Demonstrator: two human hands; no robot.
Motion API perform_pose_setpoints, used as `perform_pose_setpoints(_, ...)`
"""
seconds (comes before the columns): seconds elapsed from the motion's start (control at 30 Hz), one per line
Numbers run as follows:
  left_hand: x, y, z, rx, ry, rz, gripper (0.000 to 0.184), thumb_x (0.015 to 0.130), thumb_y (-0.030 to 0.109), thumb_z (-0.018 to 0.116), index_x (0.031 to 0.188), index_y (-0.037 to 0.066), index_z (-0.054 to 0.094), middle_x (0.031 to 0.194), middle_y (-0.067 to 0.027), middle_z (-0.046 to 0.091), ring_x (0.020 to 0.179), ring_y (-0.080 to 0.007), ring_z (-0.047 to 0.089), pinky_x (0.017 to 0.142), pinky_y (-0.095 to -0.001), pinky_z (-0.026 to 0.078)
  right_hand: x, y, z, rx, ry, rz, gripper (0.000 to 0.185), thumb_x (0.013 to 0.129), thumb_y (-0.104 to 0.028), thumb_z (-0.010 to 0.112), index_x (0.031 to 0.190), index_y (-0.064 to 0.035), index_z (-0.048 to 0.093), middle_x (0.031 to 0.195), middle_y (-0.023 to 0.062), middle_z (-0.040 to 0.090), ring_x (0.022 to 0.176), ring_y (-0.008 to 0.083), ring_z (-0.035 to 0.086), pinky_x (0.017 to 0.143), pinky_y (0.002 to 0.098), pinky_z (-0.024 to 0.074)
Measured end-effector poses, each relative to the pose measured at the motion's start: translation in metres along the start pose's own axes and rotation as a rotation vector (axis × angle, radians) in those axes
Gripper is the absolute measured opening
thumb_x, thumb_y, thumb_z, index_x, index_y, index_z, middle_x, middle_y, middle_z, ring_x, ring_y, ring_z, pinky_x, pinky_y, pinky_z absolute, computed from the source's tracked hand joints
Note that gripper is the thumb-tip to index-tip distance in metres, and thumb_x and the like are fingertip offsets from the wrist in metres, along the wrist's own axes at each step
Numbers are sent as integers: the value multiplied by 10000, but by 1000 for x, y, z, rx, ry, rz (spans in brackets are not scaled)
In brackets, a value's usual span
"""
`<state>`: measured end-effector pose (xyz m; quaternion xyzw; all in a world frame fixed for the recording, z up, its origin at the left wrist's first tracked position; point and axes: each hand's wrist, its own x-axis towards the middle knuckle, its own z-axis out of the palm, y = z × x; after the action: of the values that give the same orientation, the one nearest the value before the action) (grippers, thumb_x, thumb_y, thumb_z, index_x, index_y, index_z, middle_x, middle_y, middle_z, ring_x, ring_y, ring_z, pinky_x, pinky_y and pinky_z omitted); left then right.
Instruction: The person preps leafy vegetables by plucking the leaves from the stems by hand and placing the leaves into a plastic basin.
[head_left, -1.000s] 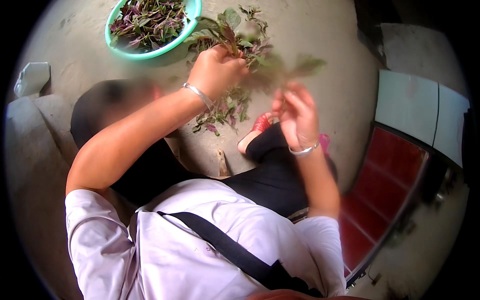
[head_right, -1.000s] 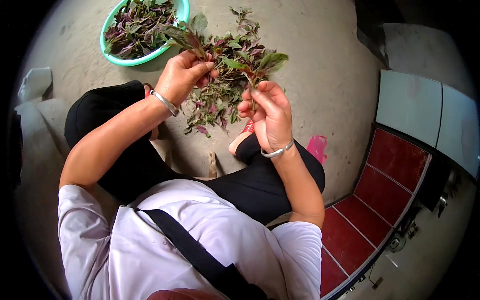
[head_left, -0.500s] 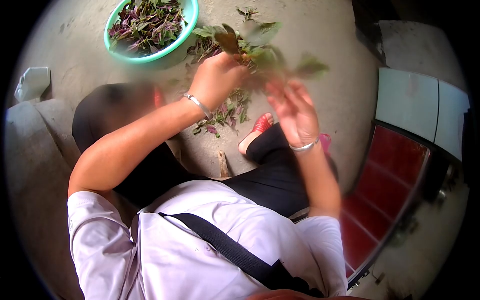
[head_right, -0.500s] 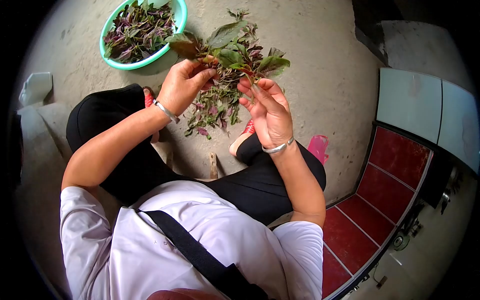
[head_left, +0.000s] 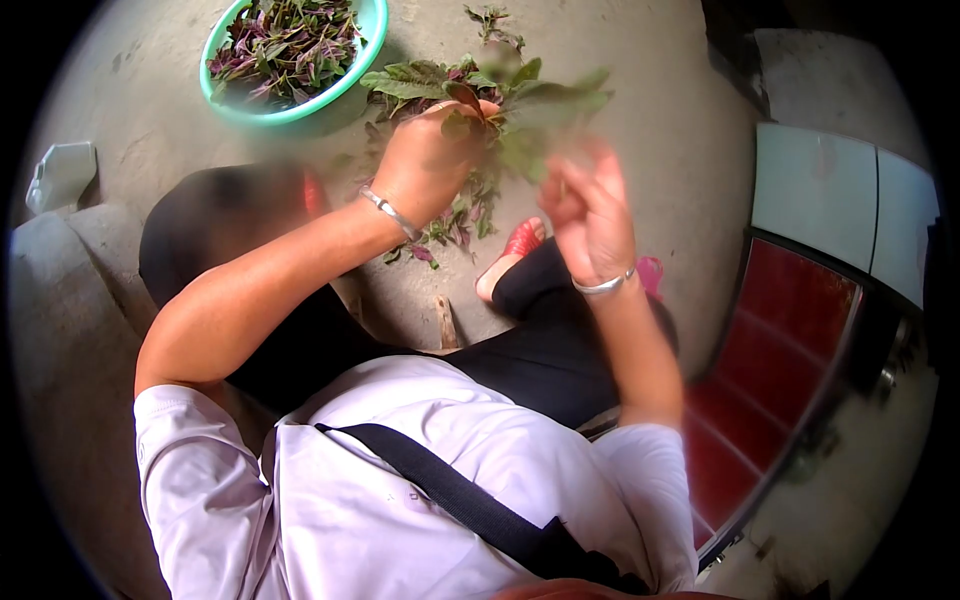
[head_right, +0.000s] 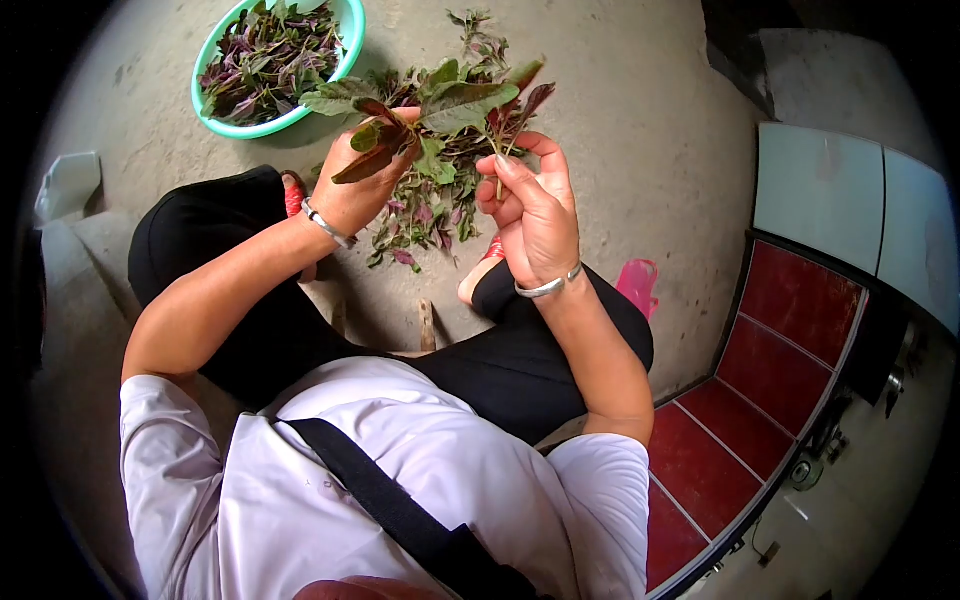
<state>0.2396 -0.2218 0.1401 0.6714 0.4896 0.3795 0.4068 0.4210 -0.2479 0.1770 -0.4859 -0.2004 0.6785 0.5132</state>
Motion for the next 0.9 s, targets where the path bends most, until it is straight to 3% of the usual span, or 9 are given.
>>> perform_pose_setpoints(0.2,-1,6,-1,102,-19,134,293,764,-16,551,1057,-6,553,953,-119,616,881,-180,587,763,-262,448,-2,-1,2,-172,28,-85,358,841,-70,515,1177,-80,392,799,82,587,513,106,523,462,222,447)
perform_pose_setpoints(0.27,1,4,0,279,-28,202,190,720,35,544,900,35,604,903,-102,616,804,-210,595,686,-289,467,-3,-2,4,-287,30,-111,385,843,-71,506,1210,-74,390,788,82,583,478,95,507,433,213,443)
perform_pose_setpoints(0.3,1,3,0,368,-32,236,152,698,61,541,822,56,629,878,-93,615,766,-226,599,647,-302,477,-4,-1,4,-301,37,-116,354,843,-70,501,1188,-64,419,783,79,583,469,91,501,425,212,437)
perform_pose_setpoints(0.4,-1,-1,8,219,136,236,181,701,48,536,853,55,635,860,-93,615,771,-226,600,653,-295,474,-5,1,4,-338,46,-108,252,844,-72,486,1093,-38,510,773,70,582,461,79,493,412,205,416)
perform_pose_setpoints(0.57,1,-1,7,145,134,257,216,702,43,533,893,59,632,865,-76,617,750,-221,606,657,-291,479,-6,-4,3,-432,-8,-21,171,847,-94,465,909,-26,610,781,56,592,527,67,516,431,163,365)
perform_pose_setpoints(0.67,-1,-10,10,199,136,264,216,704,51,530,890,79,637,863,-67,623,735,-219,609,644,-295,485,-7,-6,0,-477,-109,-38,185,855,-131,471,887,-19,614,796,54,598,576,67,527,451,147,354)
perform_pose_setpoints(0.8,3,-6,9,290,89,212,177,712,71,526,837,105,647,812,-68,628,703,-216,609,604,-306,484,-5,-5,1,-497,71,-119,225,869,-175,469,918,2,598,837,61,599,593,73,530,455,152,361)
perform_pose_setpoints(0.9,2,-8,4,205,34,298,139,711,95,527,794,97,640,733,-83,613,682,-218,603,592,-313,478,4,-9,-5,-470,119,-149,244,889,-185,437,938,11,574,870,71,592,610,75,535,464,158,372)
